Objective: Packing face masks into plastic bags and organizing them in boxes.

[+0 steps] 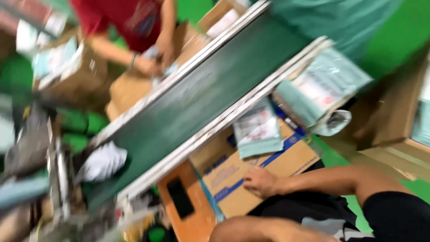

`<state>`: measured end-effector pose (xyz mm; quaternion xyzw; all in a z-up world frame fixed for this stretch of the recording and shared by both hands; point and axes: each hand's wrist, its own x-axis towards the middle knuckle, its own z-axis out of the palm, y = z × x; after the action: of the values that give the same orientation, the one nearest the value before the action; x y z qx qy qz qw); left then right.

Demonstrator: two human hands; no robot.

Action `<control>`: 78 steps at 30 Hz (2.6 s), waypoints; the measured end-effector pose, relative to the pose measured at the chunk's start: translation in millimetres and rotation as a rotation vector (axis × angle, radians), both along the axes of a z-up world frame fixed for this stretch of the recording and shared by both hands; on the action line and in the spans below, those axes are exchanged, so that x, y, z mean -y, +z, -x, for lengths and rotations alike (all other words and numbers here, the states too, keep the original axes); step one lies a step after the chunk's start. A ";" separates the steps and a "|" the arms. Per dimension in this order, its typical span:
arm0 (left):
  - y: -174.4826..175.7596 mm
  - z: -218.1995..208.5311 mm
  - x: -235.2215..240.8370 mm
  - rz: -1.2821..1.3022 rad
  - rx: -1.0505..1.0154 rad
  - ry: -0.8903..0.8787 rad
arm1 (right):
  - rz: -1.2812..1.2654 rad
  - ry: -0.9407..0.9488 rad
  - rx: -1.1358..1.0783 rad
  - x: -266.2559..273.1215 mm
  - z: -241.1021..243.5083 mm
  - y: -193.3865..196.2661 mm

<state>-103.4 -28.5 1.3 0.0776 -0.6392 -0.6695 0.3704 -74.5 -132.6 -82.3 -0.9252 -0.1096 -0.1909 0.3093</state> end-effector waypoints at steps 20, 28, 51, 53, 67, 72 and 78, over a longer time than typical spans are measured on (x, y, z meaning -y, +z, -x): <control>43.3 -463.7 -51.1 0.171 1.912 2.085 | 0.034 -0.206 -0.117 -16.6 -16.8 -1.8; -2.2 -561.4 -57.8 -0.387 1.902 1.676 | 0.005 -0.239 -0.094 -14.7 -17.5 -6.0; 56.9 -192.4 -82.7 0.250 1.057 1.460 | -0.262 -0.118 0.012 13.4 -45.7 25.4; 51.3 -193.1 -94.9 0.198 0.919 1.573 | -0.402 -0.135 -0.246 24.9 -42.9 -16.3; -90.6 -171.8 -121.8 -0.196 0.658 1.902 | -0.288 0.140 -0.068 -22.1 -87.3 11.9; -124.7 -179.8 -118.5 -0.214 0.356 1.901 | -0.307 0.049 -0.177 -17.5 -86.1 -2.4; -55.8 -187.6 -114.0 -0.503 0.724 1.878 | -0.219 -0.005 -0.097 -0.5 -49.0 52.6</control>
<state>84.2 85.4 -54.5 0.8162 -0.2359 -0.1620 0.5020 -25.5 -132.2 -29.7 -0.8942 -0.0705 -0.1576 0.4130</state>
